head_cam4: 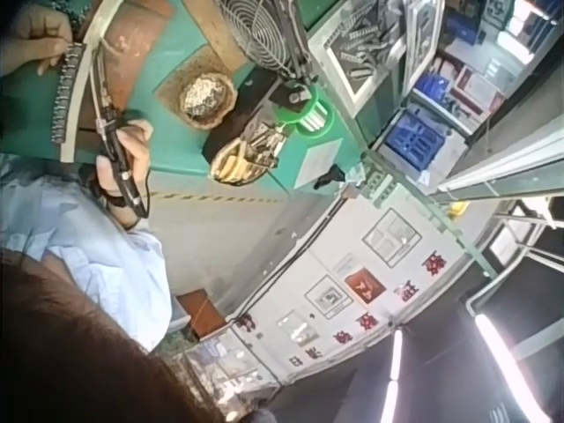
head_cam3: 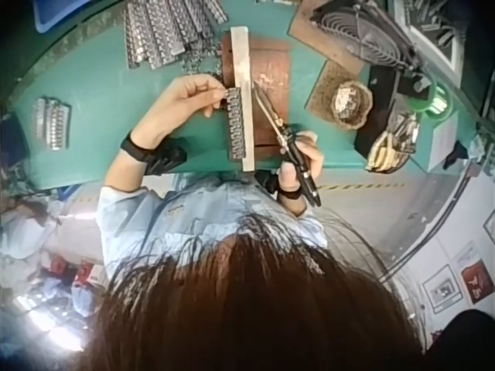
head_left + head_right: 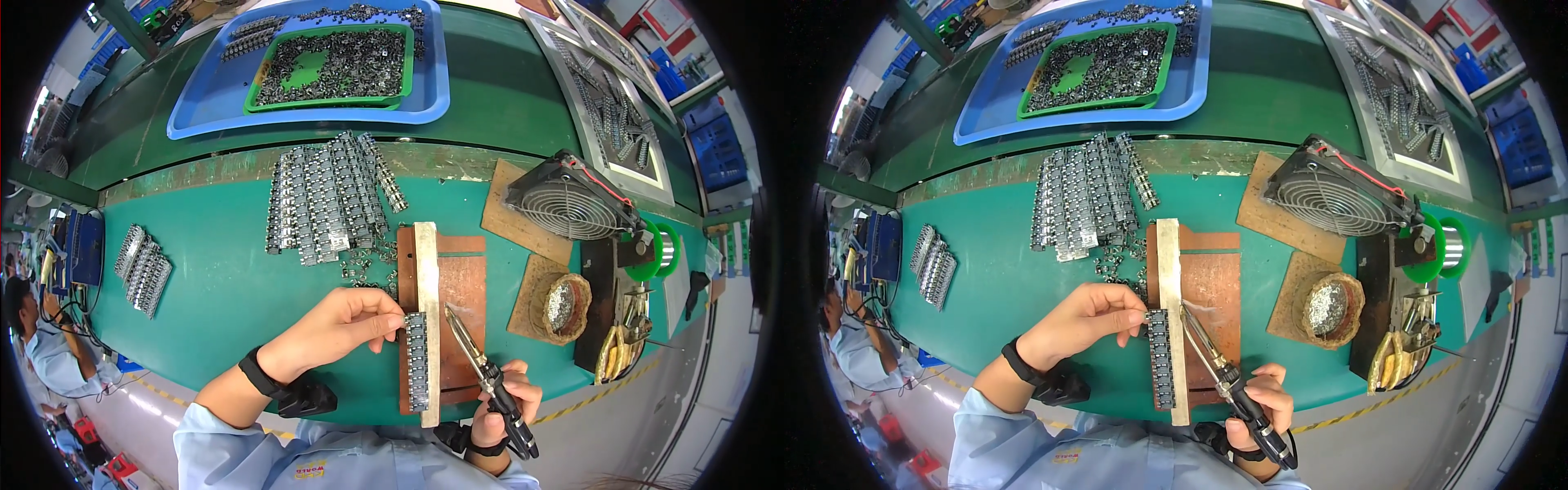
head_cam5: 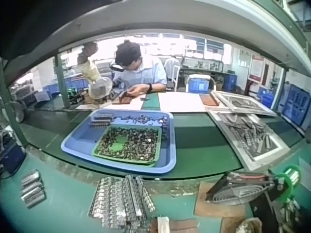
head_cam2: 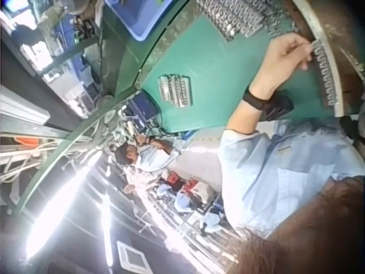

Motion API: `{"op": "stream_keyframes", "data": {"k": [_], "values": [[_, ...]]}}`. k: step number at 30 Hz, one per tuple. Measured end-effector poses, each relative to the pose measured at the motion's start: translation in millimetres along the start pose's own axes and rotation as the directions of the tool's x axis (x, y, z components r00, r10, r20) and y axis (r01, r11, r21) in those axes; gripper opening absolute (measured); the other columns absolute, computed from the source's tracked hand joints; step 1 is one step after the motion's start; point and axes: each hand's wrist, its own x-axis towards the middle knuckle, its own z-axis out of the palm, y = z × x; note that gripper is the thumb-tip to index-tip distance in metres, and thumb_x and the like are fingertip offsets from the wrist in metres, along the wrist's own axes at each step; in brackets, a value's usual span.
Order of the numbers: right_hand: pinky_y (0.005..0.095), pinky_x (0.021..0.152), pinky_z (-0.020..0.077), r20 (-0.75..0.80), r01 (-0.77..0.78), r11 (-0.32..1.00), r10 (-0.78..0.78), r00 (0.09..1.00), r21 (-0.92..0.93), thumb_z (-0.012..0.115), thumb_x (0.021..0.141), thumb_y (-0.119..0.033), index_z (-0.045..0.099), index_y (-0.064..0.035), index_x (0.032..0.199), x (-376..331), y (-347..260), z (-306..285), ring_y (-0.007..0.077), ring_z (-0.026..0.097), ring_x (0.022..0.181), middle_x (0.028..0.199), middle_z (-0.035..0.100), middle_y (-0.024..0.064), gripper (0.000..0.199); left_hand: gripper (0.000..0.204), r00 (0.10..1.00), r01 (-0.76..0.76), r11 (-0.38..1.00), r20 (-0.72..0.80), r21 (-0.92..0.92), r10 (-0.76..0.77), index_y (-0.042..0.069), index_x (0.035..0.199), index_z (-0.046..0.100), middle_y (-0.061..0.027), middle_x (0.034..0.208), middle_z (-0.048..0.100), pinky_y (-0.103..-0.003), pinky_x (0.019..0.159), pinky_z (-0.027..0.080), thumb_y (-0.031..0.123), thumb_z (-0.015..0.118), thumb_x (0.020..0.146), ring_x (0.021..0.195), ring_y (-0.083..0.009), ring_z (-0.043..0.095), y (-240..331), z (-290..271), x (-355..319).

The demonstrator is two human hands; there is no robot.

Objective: Assembling and trimming electronic components at a factory workbench using specialized tools.

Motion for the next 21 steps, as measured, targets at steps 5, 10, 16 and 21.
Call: {"op": "stream_keyframes", "data": {"k": [5, 10, 16, 21], "values": [[0.0331, 0.073, 0.0323, -0.011, -0.013, 1.0, 0.013, 1.0, 0.008, 0.06, 0.072, -0.047, 0.044, -0.0064, 0.086, 0.3, -3.6, 2.6, 0.0114, 0.043, 0.056, 0.054, 0.046, 0.0, 0.046, 0.015, 1.0, -0.011, 0.999, -0.003, 0.033, 0.011, 0.001, 0.085, 0.056, -0.0006, 0.07, 0.055, -0.02, 0.056, 0.04, 0.016, 0.053, 0.085, 0.059, -0.0052, 0.047, 1.9, -2.0, -3.7], [0.0311, 0.07, 0.0325, -0.03, -0.01, 1.0, 0.01, 0.999, 0.007, 0.061, 0.072, -0.046, 0.044, -0.006, 0.087, 0.0, -1.8, 1.0, 0.0126, 0.041, 0.058, 0.053, 0.045, 0.0007, 0.046, 0.014, 0.953, 0.031, 0.898, -0.284, 0.439, 0.106, 0.003, 0.085, 0.056, -0.0038, 0.069, 0.055, -0.021, 0.054, 0.04, 0.016, 0.058, 0.08, 0.057, -0.0074, 0.049, 20.1, -7.7, -21.7], [0.029, 0.066, 0.032, -0.021, -0.027, 0.999, 0.027, 0.999, 0.03, 0.06, 0.072, -0.046, 0.045, -0.0058, 0.088, -1.4, -2.1, -0.1, 0.0136, 0.041, 0.061, 0.054, 0.044, 0.0014, 0.046, 0.011, 0.847, -0.192, 0.435, -0.075, 0.88, 0.527, 0.005, 0.079, 0.056, -0.0061, 0.068, 0.051, -0.025, 0.048, 0.039, 0.008, 0.064, 0.072, 0.053, -0.014, 0.051, -5.1, 12.9, -23.1], [0.0292, 0.067, 0.0315, -0.012, -0.028, 0.999, 0.029, 1.0, 0.038, 0.059, 0.073, -0.045, 0.045, -0.0059, 0.089, -0.6, -4.1, -0.1, 0.0138, 0.04, 0.061, 0.055, 0.044, 0.0013, 0.044, 0.01, 0.818, -0.2, 0.317, -0.02, 0.927, 0.575, 0.004, 0.079, 0.055, -0.0072, 0.072, 0.054, -0.027, 0.05, 0.041, 0.004, 0.062, 0.072, 0.058, -0.0168, 0.056, -6.4, 16.5, -22.1]]}}
